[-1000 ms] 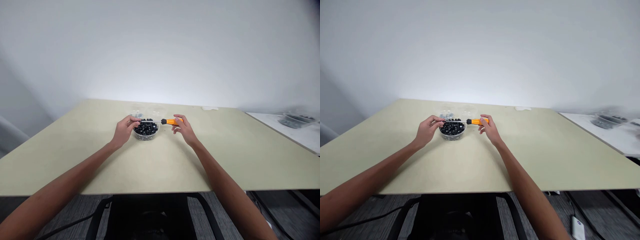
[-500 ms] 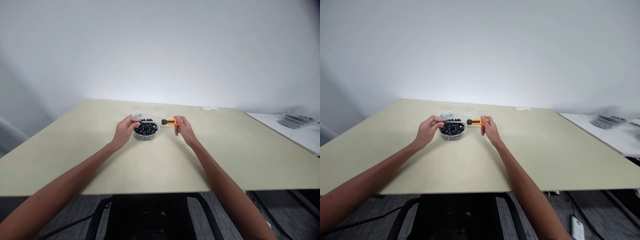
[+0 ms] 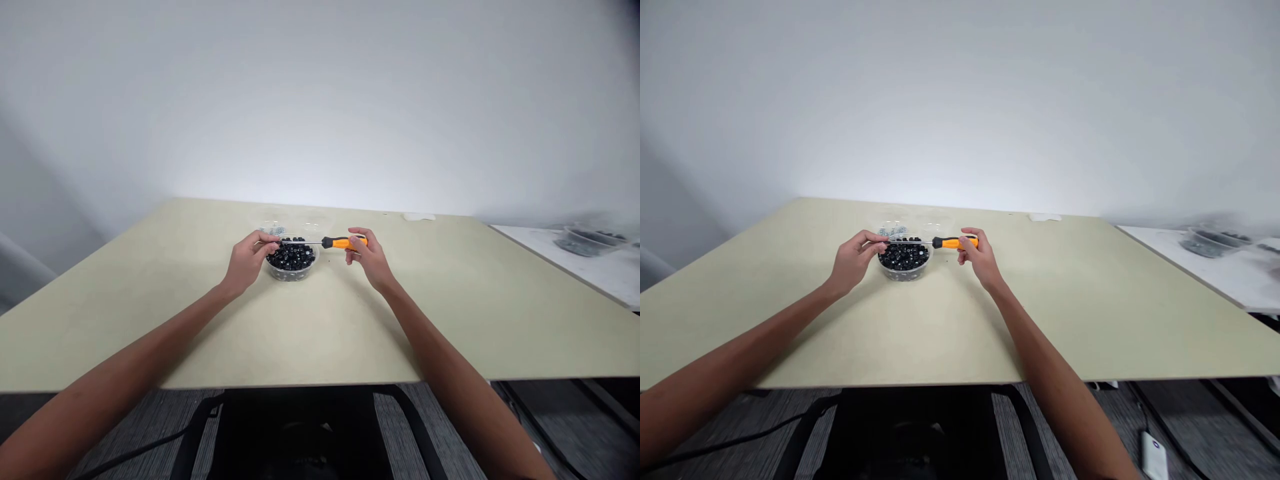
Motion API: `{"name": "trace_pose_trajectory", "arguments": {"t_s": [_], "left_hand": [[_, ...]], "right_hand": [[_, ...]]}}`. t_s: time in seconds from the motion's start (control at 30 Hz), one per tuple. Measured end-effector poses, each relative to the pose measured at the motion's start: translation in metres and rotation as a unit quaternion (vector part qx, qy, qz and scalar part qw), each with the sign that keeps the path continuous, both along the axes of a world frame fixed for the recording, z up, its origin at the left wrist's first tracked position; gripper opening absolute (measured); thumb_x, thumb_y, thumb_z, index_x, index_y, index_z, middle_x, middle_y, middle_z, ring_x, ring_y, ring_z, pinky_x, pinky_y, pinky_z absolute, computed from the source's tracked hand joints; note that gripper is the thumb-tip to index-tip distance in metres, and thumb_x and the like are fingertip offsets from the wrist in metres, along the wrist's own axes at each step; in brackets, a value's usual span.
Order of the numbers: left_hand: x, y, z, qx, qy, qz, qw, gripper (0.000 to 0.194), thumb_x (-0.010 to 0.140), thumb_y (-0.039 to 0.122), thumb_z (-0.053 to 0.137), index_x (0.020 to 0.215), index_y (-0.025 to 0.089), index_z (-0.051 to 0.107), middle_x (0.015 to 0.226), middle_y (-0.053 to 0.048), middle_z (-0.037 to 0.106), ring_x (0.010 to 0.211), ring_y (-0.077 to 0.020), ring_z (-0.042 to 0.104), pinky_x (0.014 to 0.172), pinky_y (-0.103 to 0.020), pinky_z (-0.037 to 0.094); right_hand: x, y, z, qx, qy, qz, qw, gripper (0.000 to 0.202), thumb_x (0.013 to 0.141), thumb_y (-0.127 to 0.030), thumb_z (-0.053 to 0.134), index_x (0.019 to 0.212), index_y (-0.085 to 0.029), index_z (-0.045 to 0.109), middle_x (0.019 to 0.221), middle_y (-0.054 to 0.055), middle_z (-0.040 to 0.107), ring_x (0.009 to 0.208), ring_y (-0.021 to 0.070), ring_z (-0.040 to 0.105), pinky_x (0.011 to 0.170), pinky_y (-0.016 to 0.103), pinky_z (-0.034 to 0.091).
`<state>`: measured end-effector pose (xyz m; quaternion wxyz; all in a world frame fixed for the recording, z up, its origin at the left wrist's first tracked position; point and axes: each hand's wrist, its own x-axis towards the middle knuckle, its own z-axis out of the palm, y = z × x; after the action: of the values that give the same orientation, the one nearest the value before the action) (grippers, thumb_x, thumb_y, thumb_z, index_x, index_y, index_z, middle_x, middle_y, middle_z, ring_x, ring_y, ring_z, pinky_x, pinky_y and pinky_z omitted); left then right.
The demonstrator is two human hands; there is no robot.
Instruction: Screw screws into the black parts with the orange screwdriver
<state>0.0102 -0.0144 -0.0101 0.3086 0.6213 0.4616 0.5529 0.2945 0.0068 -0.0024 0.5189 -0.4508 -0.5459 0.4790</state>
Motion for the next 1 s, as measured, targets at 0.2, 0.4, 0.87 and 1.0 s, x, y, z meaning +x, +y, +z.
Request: {"name": "trace_pose_trajectory", "arguments": {"t_s": [0.2,0.4,0.87,1.0], "left_hand": [[0.0009,-0.0019,0.0028,0.002,0.014,0.000,1.000,0.014,0.085,0.032,0.066,0.091,0.019,0.068,0.099,-0.005,0.072,0.087,-0.0186,0.068,0.084,-0.033,0.055],[0.0028,-0.0043,0.0048,0.004,0.015,0.001,1.000,0.013,0.085,0.031,0.067,0.089,0.019,0.067,0.098,-0.004,0.072,0.088,-0.0192,0.069,0.084,-0.033,0.055],[0.0027,-0.0035,-0.0002,-0.013,0.017,-0.011,1.000,0.015,0.085,0.033,0.066,0.091,0.019,0.068,0.101,-0.004,0.072,0.090,-0.0196,0.069,0.084,-0.033,0.054],[0.0021,-0.0047,-0.0004,-0.018,0.022,-0.011,1.000,0.016,0.086,0.034,0.065,0.092,0.019,0.068,0.100,-0.005,0.072,0.089,-0.0198,0.068,0.083,-0.034,0.054]], "right_hand": [[0.0004,0.0000,-0.0007,-0.005,-0.035,-0.015,0.999,0.055,0.082,-0.064,0.062,0.110,-0.017,0.055,0.064,-0.002,0.051,0.047,0.0069,0.046,0.045,0.021,0.039],[0.0012,0.0012,-0.0043,-0.002,-0.041,-0.010,0.999,0.055,0.086,-0.065,0.055,0.114,-0.019,0.052,0.073,0.000,0.054,0.056,0.0091,0.052,0.048,0.022,0.045],[0.0040,0.0031,-0.0031,0.038,0.064,0.020,0.997,0.048,0.074,-0.032,0.067,0.119,-0.024,0.051,0.105,0.002,0.046,0.084,0.0116,0.056,0.066,0.027,0.054],[0.0035,0.0036,-0.0034,0.049,0.083,0.023,0.995,0.047,0.072,-0.027,0.068,0.116,-0.024,0.053,0.105,0.002,0.049,0.086,0.0106,0.053,0.070,0.026,0.054]]}}
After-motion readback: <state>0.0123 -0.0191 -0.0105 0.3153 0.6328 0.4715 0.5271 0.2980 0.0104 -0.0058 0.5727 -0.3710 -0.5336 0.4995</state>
